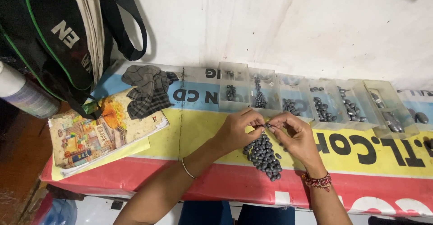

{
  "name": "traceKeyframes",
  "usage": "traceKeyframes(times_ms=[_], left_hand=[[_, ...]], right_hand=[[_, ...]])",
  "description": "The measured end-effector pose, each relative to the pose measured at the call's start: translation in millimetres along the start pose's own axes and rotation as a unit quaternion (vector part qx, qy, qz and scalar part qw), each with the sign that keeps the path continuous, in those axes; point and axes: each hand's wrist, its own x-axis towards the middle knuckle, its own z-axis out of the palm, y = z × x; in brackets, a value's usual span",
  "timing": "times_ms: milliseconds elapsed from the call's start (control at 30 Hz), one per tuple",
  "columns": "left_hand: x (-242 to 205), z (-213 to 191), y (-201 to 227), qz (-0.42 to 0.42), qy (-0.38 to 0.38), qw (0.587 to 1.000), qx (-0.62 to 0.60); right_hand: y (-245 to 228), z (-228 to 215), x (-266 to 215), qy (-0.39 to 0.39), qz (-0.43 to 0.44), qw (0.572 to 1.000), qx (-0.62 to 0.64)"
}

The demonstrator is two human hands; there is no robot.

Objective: Assembling lead fishing weights by threading them individually onto a wire to create a cluster.

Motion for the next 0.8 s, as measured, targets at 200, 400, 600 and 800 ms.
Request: traceKeyframes(times_ms=[200,400,600,800], left_hand=[[-5.0,7.4,-36.3,0.025,0.027,0.999,0.008],[9.0,-31.0,-39.1,-0.015,0.026,0.990,0.140],[-29.4,32.7,-66.9,0.042,-0.136,0.984,0.110],[-26.4,36.0,-63.2,0.092,-0.174,0.949,0.247]], right_hand=[[-7.2,8.5,1.2,0.000,-0.026,0.998,-0.066],[-22.3,2.1,3.6,0.038,-0.026,0.989,-0.143],[-6.4,0.3,2.5,0.004,-0.013,0.981,-0.193],[-4.0,-1.0,5.4,-0.008,-0.014,0.978,-0.209]])
